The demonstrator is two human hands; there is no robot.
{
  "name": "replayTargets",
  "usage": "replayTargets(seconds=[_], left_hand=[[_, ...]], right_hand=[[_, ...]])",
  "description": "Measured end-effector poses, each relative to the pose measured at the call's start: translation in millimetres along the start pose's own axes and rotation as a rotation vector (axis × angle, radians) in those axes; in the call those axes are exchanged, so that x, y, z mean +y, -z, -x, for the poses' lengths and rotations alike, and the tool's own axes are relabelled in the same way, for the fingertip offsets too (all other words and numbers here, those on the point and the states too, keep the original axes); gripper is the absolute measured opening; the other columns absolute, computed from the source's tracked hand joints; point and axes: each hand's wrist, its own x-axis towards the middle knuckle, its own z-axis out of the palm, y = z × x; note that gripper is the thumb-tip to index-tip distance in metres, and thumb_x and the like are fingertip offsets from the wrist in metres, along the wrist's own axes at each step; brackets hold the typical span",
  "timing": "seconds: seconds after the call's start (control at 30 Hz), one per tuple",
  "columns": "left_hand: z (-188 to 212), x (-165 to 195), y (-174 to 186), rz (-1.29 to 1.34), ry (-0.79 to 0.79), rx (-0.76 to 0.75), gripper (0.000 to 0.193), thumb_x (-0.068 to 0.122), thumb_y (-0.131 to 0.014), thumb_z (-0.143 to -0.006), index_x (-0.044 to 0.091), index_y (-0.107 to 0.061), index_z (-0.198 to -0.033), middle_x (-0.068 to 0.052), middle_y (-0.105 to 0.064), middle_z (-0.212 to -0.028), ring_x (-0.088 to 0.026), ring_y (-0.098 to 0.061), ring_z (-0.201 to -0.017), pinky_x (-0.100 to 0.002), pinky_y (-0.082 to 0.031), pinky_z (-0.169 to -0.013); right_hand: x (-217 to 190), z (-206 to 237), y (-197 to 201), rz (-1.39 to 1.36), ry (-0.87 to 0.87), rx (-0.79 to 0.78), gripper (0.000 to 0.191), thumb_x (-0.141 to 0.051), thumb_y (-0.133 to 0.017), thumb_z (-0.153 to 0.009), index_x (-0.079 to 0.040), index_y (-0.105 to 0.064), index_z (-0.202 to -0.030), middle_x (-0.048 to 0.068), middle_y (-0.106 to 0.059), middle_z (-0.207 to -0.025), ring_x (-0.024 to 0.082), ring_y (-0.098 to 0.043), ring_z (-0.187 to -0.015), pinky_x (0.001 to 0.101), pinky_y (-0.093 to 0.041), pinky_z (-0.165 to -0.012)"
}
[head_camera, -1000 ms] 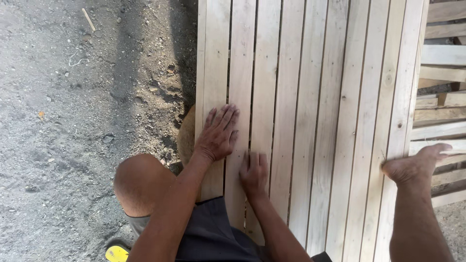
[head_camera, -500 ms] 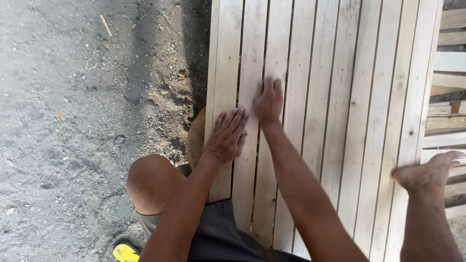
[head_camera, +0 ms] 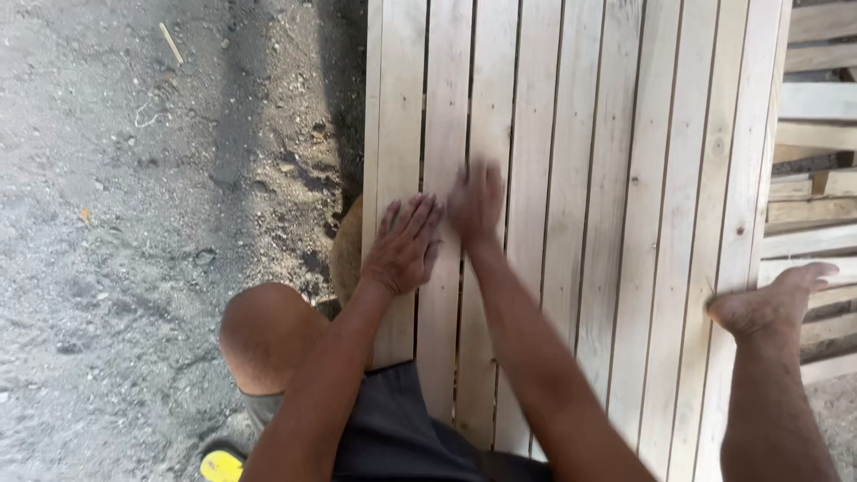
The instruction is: The person sits on the ground and sands a slatted wooden panel using a small sanding block, rubbing along the slats and gaps by hand, working across different sections of the panel throughout the episode.
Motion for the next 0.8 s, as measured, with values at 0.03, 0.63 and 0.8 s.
replayTargets(seconds=[0.03, 0.63, 0.8], left_hand=[[0.1, 0.1, 1.8, -0.015, -0.003, -0.011, 0.069, 0.033, -0.051, -0.097, 0.007, -0.036, -0.159, -0.012, -0.035, -0.164, -0.028, -0.031, -0.153, -0.049, -0.016, -0.127], [-6.8, 24.0, 9.2, -0.007, 0.055, -0.100, 0.068, 0.038, -0.037, -0.104, 0.008, -0.027, -0.165, -0.014, -0.023, -0.171, -0.030, -0.020, -0.158, -0.053, -0.007, -0.129], [2.7, 89.4, -0.9, -0.080, 0.263, -0.197, 0.075, 0.041, -0.041, -0.102, 0.003, -0.017, -0.163, -0.015, -0.008, -0.171, -0.036, -0.006, -0.156, -0.057, -0.003, -0.123]], right_hand=[[0.6, -27.6, -10.5, -0.026, -0.023, -0.003, 0.012, -0.015, -0.062, -0.101, -0.004, -0.058, -0.104, 0.021, -0.060, -0.103, 0.045, -0.059, -0.087, 0.0556, -0.048, -0.074], [-4.7, 228.4, 123.2, -0.197, -0.229, -0.378, 0.015, -0.012, -0.062, -0.100, 0.001, -0.056, -0.102, 0.023, -0.055, -0.094, 0.042, -0.058, -0.081, 0.0522, -0.048, -0.073], [38.8, 200.3, 155.6, -0.183, -0.276, -0.092, 0.013, -0.014, -0.063, -0.099, -0.004, -0.061, -0.091, 0.019, -0.065, -0.086, 0.041, -0.064, -0.080, 0.0513, -0.051, -0.071]])
